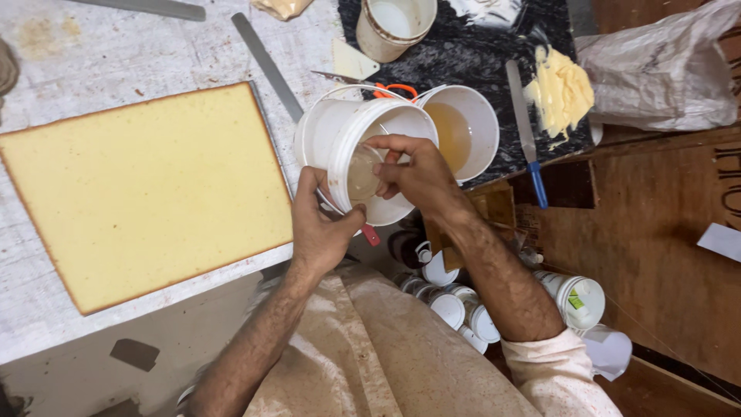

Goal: The person pours a yellow liquid from a bucket onto a rectangular board and spreads it evenly with their hand. They repeat this process to cover the entire surface of the board.

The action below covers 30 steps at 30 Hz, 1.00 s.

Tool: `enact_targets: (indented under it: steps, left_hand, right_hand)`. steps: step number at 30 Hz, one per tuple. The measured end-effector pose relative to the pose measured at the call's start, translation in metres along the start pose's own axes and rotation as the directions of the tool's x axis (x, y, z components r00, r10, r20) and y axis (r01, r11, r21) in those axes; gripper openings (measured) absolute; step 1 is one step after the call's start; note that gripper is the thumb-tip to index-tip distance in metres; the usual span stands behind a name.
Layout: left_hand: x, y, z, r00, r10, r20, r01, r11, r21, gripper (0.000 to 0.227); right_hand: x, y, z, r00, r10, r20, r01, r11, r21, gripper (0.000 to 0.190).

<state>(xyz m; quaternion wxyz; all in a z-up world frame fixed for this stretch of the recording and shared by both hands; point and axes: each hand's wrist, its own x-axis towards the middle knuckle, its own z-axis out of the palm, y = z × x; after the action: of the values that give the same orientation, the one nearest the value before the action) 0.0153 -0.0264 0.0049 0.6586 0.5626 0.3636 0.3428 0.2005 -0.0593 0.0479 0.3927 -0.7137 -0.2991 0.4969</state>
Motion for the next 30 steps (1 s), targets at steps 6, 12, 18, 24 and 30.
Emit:
enact_targets:
  steps: [6, 12, 18, 24, 30]
  left_hand:
    - [0.006, 0.007, 0.014, 0.998, -0.033, -0.053, 0.03, 0.997, -0.065, 0.042]
    - [0.013, 0.004, 0.011, 0.988, -0.012, -0.156, 0.012, 1.0, -0.005, 0.044]
    - [0.014, -0.007, 0.0, 0.982, -0.002, -0.191, -0.011, 0.998, -0.067, 0.043]
    - [0.01, -0.007, -0.004, 0.982, -0.057, -0.181, 0.019, 0.979, -0.205, 0.042]
    - [0.007, 0.0, 0.0, 0.983, -0.082, -0.164, 0.052, 0.982, -0.181, 0.042]
  right_hand:
    - [-0.024, -0.024, -0.04, 0.991, 0.059, -0.119, -0.048, 0.995, 0.093, 0.037]
    - [-0.034, -0.006, -0.102, 0.963, -0.021, -0.268, 0.05, 0.993, 0.104, 0.039]
    - [-0.014, 0.045, -0.125, 0.887, -0.085, -0.455, -0.016, 0.977, -0.212, 0.038]
    - [-0.008, 0.084, -0.135, 0.585, -0.77, -0.256, 0.126, 0.398, -0.909, 0.028]
    - [-0.02, 0.084, -0.145, 0.388, -0.917, 0.098, 0.021, -0.098, -0.995, 0.019]
